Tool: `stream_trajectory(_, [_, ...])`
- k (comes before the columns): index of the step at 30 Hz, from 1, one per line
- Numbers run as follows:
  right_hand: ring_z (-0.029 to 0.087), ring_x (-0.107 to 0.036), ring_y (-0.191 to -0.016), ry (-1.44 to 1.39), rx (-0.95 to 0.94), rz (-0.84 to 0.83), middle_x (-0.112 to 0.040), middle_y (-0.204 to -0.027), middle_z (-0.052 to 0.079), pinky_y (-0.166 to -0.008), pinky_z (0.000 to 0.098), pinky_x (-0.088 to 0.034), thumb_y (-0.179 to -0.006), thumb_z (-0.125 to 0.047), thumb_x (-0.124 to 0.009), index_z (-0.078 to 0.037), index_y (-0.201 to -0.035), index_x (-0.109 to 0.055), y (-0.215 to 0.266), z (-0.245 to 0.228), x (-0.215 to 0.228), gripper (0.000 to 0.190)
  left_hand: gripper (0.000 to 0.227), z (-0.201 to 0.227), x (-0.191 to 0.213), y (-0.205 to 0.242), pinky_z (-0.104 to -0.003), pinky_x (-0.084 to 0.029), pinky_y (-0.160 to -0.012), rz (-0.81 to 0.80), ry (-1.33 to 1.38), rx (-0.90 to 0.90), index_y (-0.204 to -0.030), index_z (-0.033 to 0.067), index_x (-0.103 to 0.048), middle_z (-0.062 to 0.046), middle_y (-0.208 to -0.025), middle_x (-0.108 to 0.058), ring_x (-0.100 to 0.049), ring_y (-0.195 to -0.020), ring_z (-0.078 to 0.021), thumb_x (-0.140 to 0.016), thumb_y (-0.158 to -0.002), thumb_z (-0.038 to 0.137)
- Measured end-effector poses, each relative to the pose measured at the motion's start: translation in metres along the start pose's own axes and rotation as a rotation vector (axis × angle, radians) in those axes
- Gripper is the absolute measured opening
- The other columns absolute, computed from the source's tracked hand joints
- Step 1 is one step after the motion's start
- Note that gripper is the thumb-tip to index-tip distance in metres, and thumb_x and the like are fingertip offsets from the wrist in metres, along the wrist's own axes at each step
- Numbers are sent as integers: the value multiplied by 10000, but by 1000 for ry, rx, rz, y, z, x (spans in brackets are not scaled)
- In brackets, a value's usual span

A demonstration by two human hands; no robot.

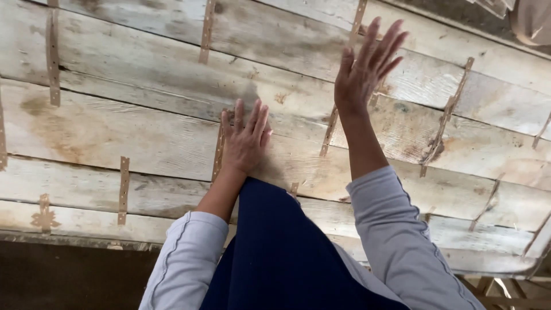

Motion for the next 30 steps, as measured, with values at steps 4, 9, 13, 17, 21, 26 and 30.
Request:
stream_trajectory(4, [313,18,-1651,220,103,172,89,-1757,23,-1387,653,-47,-1128,-633,-74,-345,-1688,-12,47,-10,0,633,640,-1,-3,-2,-669,-59,-1228,-20,0,2,-1656,180,-297,-30,-1713,-156,-72,-1556,-408,-533,-1123,445])
stream_trajectory(9, [310,140,-1640,169,70,-54,130,-1757,54,-1332,642,110,-1182,-592,-218,-342,-1701,-27,61,3,-22,606,632,-4,-5,-3,-675,-96,-1223,35,10,20,-1636,191,-328,-8,-1696,-232,-141,-1553,-403,-541,-1102,452])
stream_trajectory(13, [307,91,-1663,16,74,60,43,-1770,57,-1370,607,84,-1200,-468,-269,-281,-1700,-99,84,-12,21,561,658,-2,-7,-1,-677,-117,-1224,60,12,3,-1627,186,-337,-8,-1689,-254,-153,-1548,-414,-596,-1094,474])
stream_trajectory(17, [438,-100,-1555,157,183,13,-144,-1685,223,-1196,674,-87,-1113,-554,-316,-148,-1656,-244,101,23,-32,682,674,-2,-9,-2,-665,-171,-1180,178,-30,20,-1609,272,-381,7,-1664,-345,-226,-1526,-407,-580,-991,453])
stream_trajectory(21, [437,-154,-1530,-93,115,-135,-234,-1659,206,-1189,657,-142,-1122,-428,-459,-179,-1642,-336,146,50,-9,589,722,-12,-13,7,-648,-105,-1207,23,159,58,-1627,277,-339,37,-1667,-347,-162,-1551,-379,-604,-979,456])
stream_trajectory(26, [411,-259,-1504,170,163,-133,-345,-1633,176,-1169,596,-146,-1055,-305,-540,-189,-1574,-515,234,58,48,533,714,-33,-24,23,-632,-118,-1224,-56,414,24,-1618,301,-345,59,-1648,-382,-149,-1558,-346,-668,-985,374])
stream_trajectory(30, [438,-139,-1535,101,-24,-223,-219,-1681,184,-1169,650,-48,-1077,-294,-501,-195,-1617,-429,301,59,55,554,542,-30,-9,70,-662,-231,-1185,-15,568,-6,-1509,279,-522,8,-1520,-534,-349,-1483,-355,-678,-992,228])
Point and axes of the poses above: each hand's wrist, its own y-axis away from the middle knuckle, its own x-axis out of the back of the hand, z = x × y, the point moved 5 cm from there along -y, towards the middle knuckle
